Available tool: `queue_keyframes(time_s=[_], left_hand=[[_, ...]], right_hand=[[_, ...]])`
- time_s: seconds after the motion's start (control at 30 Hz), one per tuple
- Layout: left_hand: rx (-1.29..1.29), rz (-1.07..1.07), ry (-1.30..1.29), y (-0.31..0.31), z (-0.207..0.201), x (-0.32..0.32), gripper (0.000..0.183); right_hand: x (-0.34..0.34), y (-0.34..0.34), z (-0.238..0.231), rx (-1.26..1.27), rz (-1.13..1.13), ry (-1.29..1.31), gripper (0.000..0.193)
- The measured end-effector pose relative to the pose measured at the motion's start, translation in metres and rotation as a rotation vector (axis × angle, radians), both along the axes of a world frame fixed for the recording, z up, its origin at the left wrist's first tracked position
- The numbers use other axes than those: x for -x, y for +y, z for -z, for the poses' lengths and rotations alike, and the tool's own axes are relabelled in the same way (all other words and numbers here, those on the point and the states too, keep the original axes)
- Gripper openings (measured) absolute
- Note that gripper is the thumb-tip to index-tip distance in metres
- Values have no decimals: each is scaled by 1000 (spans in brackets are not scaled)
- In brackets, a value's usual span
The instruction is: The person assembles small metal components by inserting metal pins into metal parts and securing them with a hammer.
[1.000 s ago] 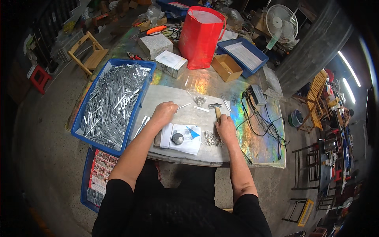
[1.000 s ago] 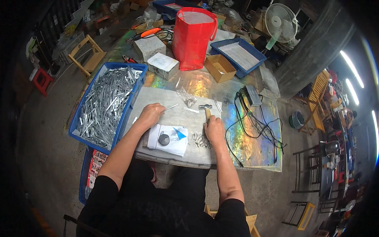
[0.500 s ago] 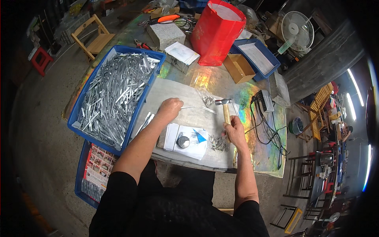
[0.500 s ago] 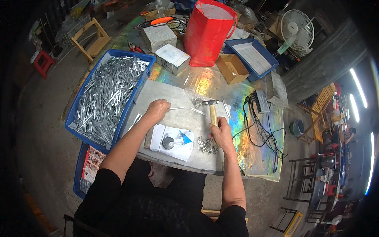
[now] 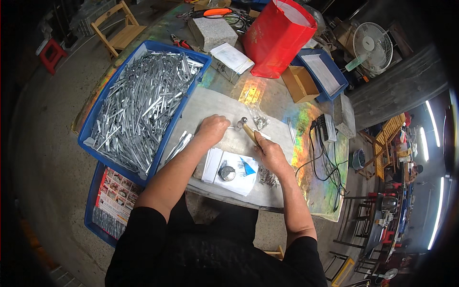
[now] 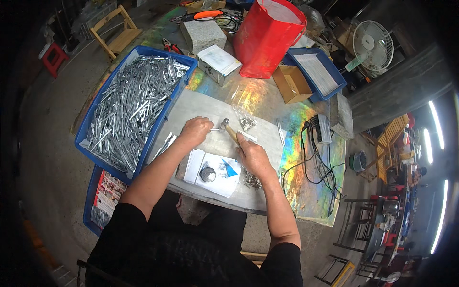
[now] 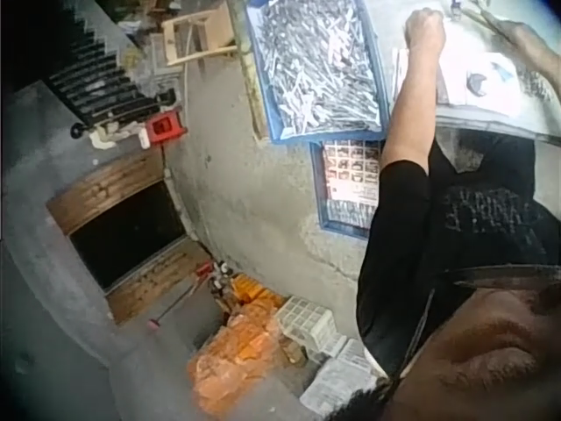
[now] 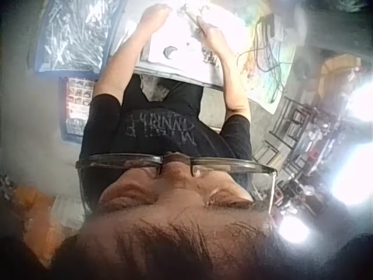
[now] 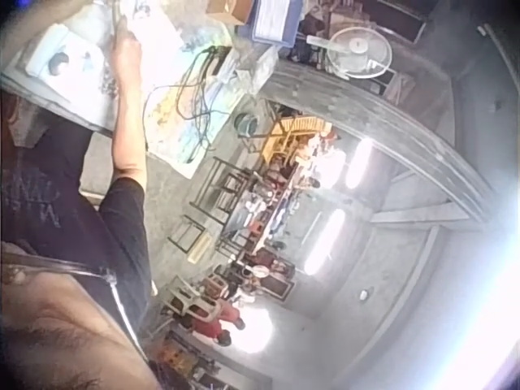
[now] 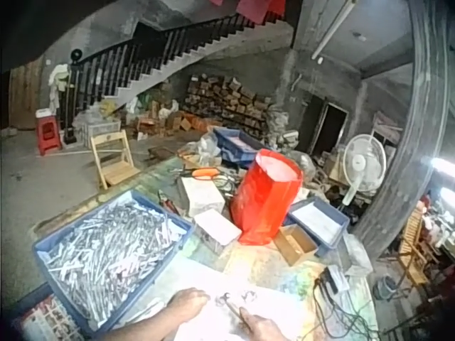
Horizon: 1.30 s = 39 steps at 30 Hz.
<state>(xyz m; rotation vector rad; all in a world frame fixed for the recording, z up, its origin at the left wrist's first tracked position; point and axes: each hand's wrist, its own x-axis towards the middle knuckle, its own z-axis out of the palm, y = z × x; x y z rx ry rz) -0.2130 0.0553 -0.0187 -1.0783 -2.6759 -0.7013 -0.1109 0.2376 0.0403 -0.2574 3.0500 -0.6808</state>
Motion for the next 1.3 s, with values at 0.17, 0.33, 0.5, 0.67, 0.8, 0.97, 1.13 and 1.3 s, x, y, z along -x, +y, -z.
queue_keyframes(time_s=[0.17, 0.33, 0.5, 0.67, 0.8, 0.97, 1.13, 1.3], left_hand=[[-28, 4, -10, 0, 0, -1, 10], [1, -14, -23, -3, -2, 0, 9], [-5, -12, -22, 1, -3, 2, 9], [12, -26, -59, 0, -1, -1, 10], [-31, -9, -45, -3, -1, 1, 11], [-22, -19, -66, -2, -1, 0, 11], [-18, -13, -88, 3, -1, 0, 10], [2, -23, -85, -5, 0, 1, 10]], right_hand=[[4, -1, -8, 78, -14, 99, 44], [7, -13, -24, 224, 98, 244, 41], [10, 3, 6, -21, -3, 65, 42], [10, -2, -5, 100, 15, 91, 42], [9, -9, -32, 192, 59, 189, 41], [4, -10, -28, 201, 84, 193, 42], [3, 0, -2, 88, 46, 80, 41], [3, -16, -29, 188, 95, 176, 42]])
